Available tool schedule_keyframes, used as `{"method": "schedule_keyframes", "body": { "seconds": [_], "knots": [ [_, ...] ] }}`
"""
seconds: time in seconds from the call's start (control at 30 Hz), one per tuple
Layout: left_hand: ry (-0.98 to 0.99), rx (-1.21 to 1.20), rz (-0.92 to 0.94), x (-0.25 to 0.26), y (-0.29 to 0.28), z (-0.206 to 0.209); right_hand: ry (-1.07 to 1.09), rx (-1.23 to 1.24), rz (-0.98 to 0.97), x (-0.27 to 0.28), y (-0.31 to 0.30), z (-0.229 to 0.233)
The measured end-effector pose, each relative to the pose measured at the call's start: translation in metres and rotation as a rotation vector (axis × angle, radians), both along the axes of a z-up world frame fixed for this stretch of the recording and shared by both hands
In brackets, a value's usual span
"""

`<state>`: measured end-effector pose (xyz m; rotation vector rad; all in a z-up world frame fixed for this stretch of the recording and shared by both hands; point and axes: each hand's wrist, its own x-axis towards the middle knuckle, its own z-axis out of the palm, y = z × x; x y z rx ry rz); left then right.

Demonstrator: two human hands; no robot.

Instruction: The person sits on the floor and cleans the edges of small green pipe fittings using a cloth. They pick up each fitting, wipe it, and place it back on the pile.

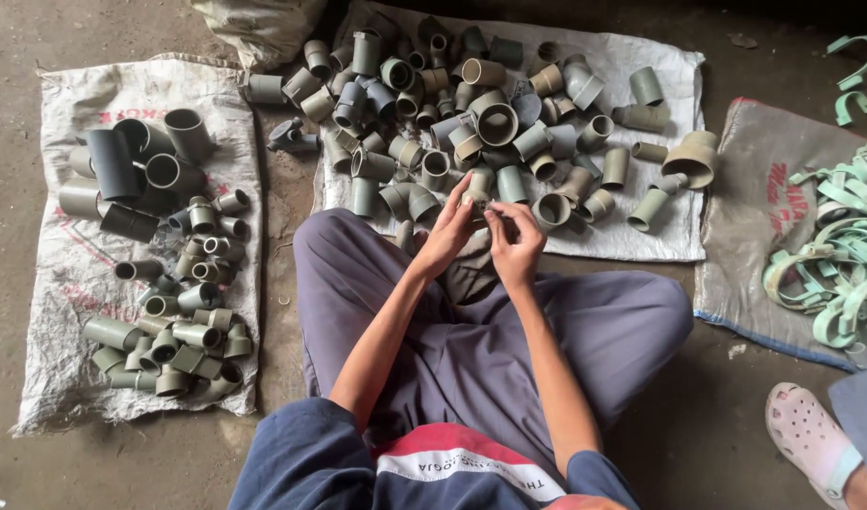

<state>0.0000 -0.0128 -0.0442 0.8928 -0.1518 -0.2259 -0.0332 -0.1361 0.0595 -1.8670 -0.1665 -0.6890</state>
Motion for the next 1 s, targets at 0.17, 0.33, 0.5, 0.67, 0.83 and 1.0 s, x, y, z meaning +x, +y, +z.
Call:
{"method": "schedule_keyframes", "body": {
  "seconds": [0.17, 0.33, 0.5, 0.67, 0.83, 1.0],
  "knots": [
    [-0.109, 0.138, 0.056, -0.018, 0.006, 0.027, -0.070, -0.092, -0.070, 0.000, 0.005, -0.003],
    [-0.124, 0.187, 0.107, -0.023, -0.003, 0.018, -0.044, 0.027, -0.056, 0.002, 0.006, -0.015],
    [-0.093, 0.035, 0.068, -0.023, -0.002, 0.012, -0.017, 0.103, -0.048, 0.011, 0.000, -0.028],
    [-0.040, -0.115, 0.100, -0.016, -0.011, -0.002, 0.098, 0.333, -0.007, 0.008, -0.009, -0.062],
    [0.052, -0.281, 0.133, -0.005, -0.005, -0.008, 0.229, 0.657, 0.108, -0.003, -0.006, -0.036],
    [-0.068, 0.163, 0.146, -0.019, 0.003, 0.037, 0.292, 0.644, 0.086, 0.001, -0.016, -0.029]
  ]
}}
